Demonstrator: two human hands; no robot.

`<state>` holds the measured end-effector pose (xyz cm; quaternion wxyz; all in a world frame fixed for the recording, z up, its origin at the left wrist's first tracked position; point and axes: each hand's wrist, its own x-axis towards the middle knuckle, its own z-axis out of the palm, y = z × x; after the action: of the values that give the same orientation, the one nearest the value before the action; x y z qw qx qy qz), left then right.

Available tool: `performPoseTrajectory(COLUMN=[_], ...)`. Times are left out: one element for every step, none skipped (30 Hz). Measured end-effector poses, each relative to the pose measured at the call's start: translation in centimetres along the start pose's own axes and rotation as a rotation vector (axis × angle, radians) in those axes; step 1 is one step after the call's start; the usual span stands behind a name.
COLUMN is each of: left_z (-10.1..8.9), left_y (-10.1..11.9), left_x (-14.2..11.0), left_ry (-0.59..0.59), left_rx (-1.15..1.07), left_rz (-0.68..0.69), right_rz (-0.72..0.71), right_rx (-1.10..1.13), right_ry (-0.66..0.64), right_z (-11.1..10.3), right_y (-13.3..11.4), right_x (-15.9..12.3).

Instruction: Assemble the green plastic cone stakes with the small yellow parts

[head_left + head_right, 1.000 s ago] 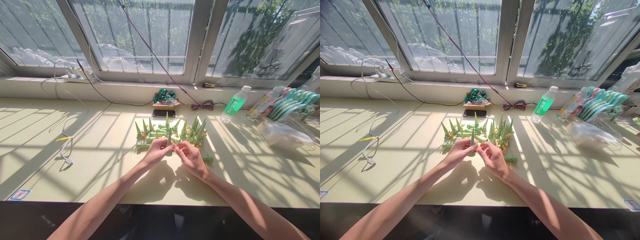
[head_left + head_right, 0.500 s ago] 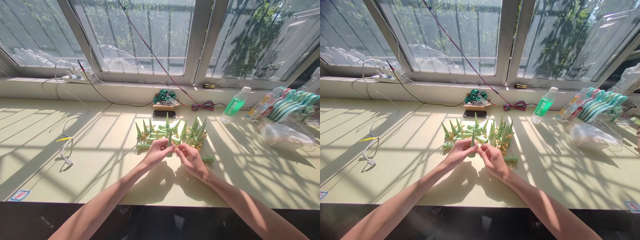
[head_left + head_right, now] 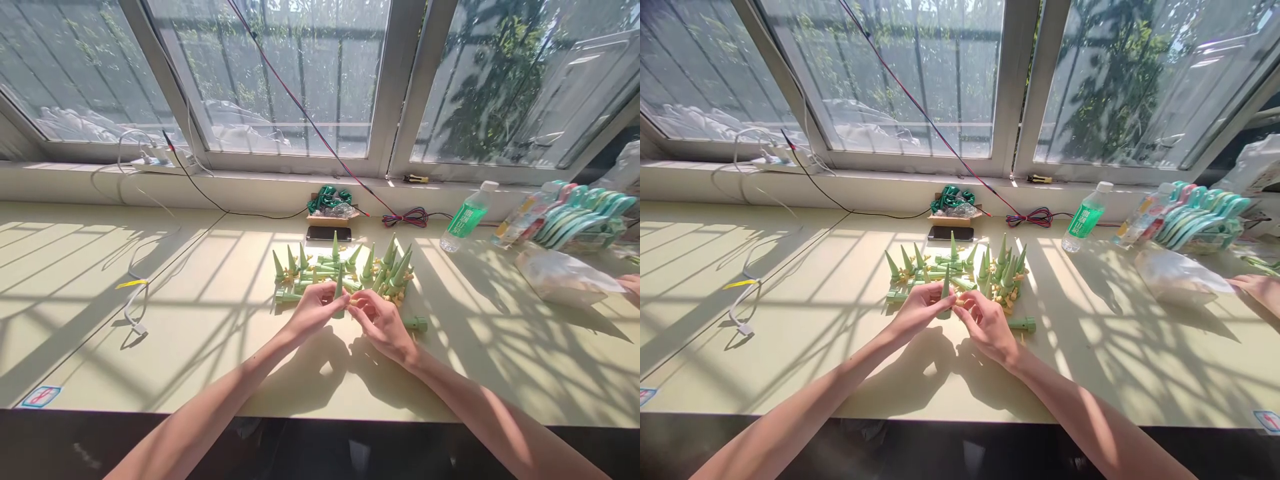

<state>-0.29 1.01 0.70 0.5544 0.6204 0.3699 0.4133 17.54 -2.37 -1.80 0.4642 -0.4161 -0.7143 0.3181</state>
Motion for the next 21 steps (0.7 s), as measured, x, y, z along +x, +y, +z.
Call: performPoseTrajectory(left_z=[0.0,0.01,0.01,0.01,0.0,-0.02,-0.05,-0.09,-0.12,-0.14,-0.16,-0.17,-0.17,-0.15,-0.14,-0.11,-0.09,-0.08,-0.07,-0.08,-0.08], left_y=[-0.02,-0.06,-0.11,-0.19,-0.27,-0.37,-0.46,-0.55,-0.62,-0.67,-0.7,-0.72,-0.73,-0.75,-0.76,-0.79,-0.82,-0.85,-0.87,-0.89,-0.89], left_x=[0.0,0.01,0.01,0.02,0.02,0.03,0.04,0.05,0.06,0.07,0.07,0.06,0.05,0.04,0.02,0.0,-0.01,-0.03,-0.04,-0.05,-0.05], left_ry=[-0.002,-0.003,-0.003,-0.004,-0.007,-0.009,-0.011,-0.014,-0.016,-0.016,-0.016,-0.016,-0.017,-0.018,-0.019,-0.022,-0.025,-0.028,-0.033,-0.038,-0.041], left_rx=[-0.002,0.0,0.004,0.009,0.014,0.019,0.022,0.025,0.027,0.029,0.031,0.034,0.037,0.04,0.041,0.041,0.038,0.033,0.028,0.024,0.023], left_rz=[0.001,0.001,0.003,0.004,0.004,0.006,0.007,0.009,0.011,0.012,0.012,0.01,0.009,0.008,0.007,0.006,0.004,0.002,0.0,-0.002,-0.003], right_rz=[-0.006,-0.011,-0.016,-0.019,-0.02,-0.02,-0.02,-0.021,-0.021,-0.021,-0.021,-0.019,-0.017,-0.014,-0.011,-0.007,-0.002,0.003,0.01,0.017,0.025], right_rx=[0.001,0.004,0.008,0.011,0.014,0.014,0.011,0.006,0.0,-0.007,-0.013,-0.019,-0.023,-0.025,-0.027,-0.028,-0.032,-0.037,-0.042,-0.045,-0.042], right_ry=[-0.005,-0.008,-0.011,-0.013,-0.013,-0.012,-0.009,-0.006,-0.005,-0.004,-0.004,-0.005,-0.005,-0.004,-0.003,0.0,0.002,0.004,0.004,0.001,-0.006], right_z=[0.02,0.03,0.05,0.06,0.08,0.08,0.09,0.09,0.09,0.08,0.09,0.09,0.1,0.11,0.13,0.14,0.15,0.14,0.12,0.09,0.05], right_y=[0.05,0.1,0.14,0.16,0.15,0.13,0.1,0.06,0.03,0.01,0.02,0.05,0.11,0.19,0.28,0.38,0.48,0.56,0.6,0.62,0.59], right_x=[0.0,0.01,0.02,0.03,0.05,0.07,0.08,0.09,0.1,0.1,0.1,0.1,0.1,0.1,0.09,0.08,0.08,0.07,0.06,0.05,0.04])
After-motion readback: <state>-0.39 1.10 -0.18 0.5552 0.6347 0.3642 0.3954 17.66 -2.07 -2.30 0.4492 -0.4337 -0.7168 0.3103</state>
